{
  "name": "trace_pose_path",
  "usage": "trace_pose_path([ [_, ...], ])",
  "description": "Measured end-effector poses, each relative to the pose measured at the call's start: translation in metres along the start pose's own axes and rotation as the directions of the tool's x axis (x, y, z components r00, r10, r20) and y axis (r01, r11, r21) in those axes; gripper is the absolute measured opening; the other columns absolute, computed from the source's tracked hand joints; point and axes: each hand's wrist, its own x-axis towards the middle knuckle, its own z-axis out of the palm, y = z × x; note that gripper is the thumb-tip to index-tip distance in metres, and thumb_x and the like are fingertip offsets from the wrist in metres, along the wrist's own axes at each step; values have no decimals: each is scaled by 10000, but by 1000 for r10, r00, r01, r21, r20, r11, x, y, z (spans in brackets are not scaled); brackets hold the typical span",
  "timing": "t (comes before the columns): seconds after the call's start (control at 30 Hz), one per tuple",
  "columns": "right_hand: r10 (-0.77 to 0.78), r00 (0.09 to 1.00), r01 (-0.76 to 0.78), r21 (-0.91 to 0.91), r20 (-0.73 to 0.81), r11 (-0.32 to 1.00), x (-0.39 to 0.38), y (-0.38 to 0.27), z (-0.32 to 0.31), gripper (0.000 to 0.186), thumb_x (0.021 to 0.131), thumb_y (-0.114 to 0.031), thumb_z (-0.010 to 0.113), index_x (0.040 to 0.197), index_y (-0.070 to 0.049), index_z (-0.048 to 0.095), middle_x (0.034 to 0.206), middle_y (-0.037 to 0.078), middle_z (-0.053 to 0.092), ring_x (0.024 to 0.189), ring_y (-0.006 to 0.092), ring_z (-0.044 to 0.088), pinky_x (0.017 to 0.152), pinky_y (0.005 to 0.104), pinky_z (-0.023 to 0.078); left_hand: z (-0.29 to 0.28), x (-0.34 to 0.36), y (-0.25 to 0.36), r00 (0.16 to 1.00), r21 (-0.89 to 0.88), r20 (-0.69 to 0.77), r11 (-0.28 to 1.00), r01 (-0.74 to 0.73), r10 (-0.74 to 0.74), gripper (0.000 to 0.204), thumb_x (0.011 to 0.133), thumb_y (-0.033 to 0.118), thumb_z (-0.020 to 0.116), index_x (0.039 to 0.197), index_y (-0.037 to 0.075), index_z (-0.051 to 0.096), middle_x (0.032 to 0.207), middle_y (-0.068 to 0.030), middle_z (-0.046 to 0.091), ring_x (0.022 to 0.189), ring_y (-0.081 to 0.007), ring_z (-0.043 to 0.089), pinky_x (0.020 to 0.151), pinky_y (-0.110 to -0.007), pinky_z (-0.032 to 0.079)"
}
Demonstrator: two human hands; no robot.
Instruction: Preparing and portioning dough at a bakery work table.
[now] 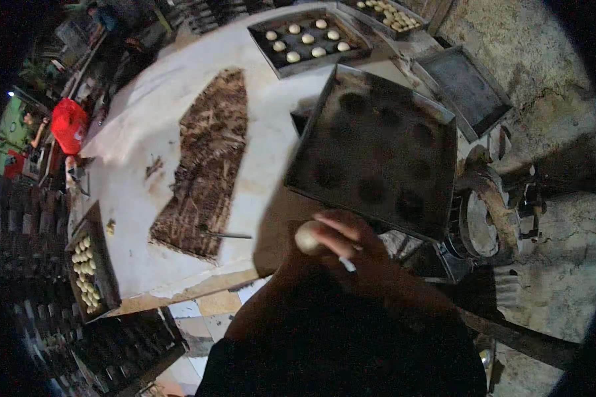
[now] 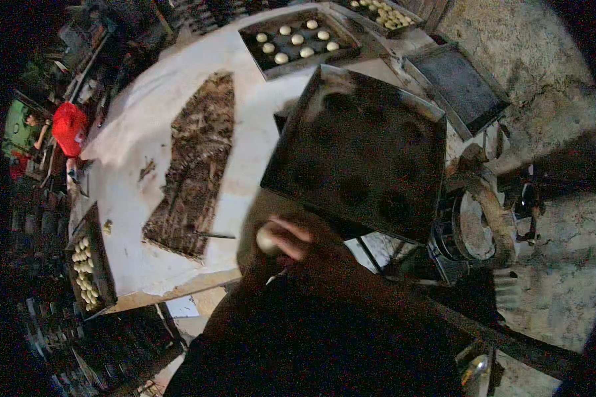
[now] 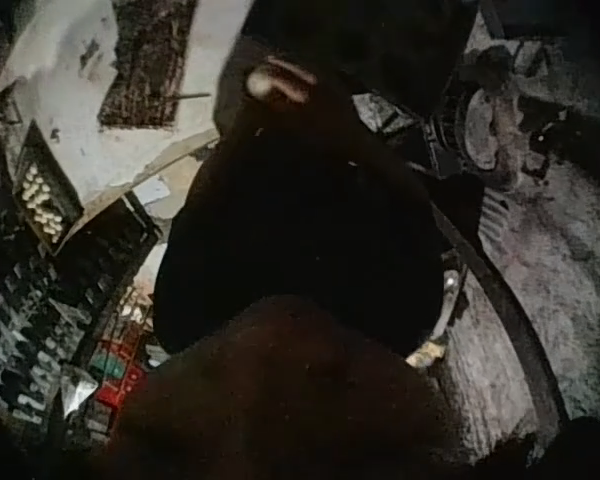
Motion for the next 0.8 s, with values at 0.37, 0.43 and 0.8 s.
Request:
trace_pose_path([
  [0.37,178,984,-177,52,-19,983,49,182,55,236,925,-155,500,1125,-54,574,1113,167,595,1034,327,575,917,433,442,-79,34,21,888,-109,227,896,431,-400,490,752,127,758,1177,39,530,940,-46,577,852,-153,553,804,-340,490],
  [0.43,192,943,-70,-402,273,913,67,199,78,210,921,-203,520,1024,-25,559,993,151,567,872,260,561,768,357,458,-130,25,15,921,-370,54,849,377,-386,427,766,61,727,1147,39,537,905,-18,553,808,-132,536,805,-314,485],
  [0.8,-249,956,-35,905,154,424,29,184,89,201,916,-193,521,1015,-25,570,982,139,565,885,257,548,793,365,448,-439,-129,-95,694,256,-706,864,432,-138,203,773,100,725,897,-17,614,636,-22,510,566,-101,444,518,-260,370],
])
